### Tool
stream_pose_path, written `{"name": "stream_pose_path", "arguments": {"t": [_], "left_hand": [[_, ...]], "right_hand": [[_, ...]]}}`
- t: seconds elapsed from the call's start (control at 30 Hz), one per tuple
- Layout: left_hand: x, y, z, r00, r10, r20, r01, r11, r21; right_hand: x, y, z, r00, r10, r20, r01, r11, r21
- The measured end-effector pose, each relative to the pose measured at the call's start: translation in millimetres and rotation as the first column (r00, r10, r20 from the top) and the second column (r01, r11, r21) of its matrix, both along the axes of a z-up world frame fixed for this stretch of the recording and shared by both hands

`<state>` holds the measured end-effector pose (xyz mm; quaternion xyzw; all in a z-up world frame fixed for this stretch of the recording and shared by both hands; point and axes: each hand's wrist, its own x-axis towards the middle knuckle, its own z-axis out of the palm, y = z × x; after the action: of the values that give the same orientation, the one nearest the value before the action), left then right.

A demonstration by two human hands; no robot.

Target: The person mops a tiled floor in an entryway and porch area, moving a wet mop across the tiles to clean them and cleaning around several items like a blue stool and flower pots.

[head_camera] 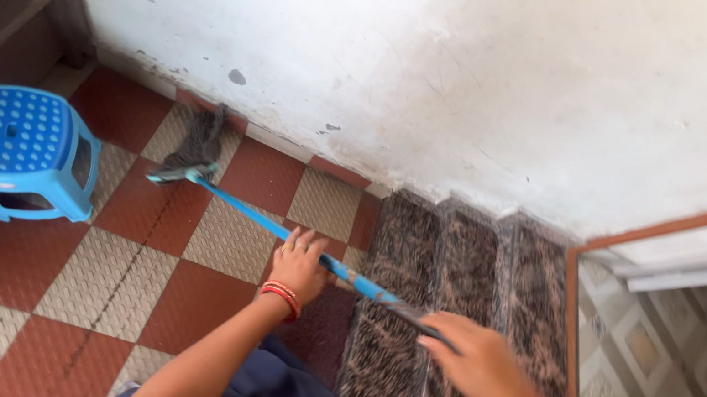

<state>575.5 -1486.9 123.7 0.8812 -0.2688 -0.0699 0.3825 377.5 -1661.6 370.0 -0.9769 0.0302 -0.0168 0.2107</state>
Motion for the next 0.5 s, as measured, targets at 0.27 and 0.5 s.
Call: {"name": "stream_pose_path", "arguments": {"t": [0.27, 0.5], "left_hand": [[11.1, -1.6, -101.7, 0.881, -0.221, -0.419, 0.367, 0.877, 0.311], [62.0, -14.6, -134.9, 0.838, -0.076, -0.540, 0.291, 0.900, 0.324]], "right_hand": [[-3.3, -137.5, -212.3, 0.792, -0.286, -0.539, 0.199, 0.956, -0.215], [46.5, -207.4, -274.0, 0.754, -0.228, -0.616, 0.100, 0.967, -0.235]]}}
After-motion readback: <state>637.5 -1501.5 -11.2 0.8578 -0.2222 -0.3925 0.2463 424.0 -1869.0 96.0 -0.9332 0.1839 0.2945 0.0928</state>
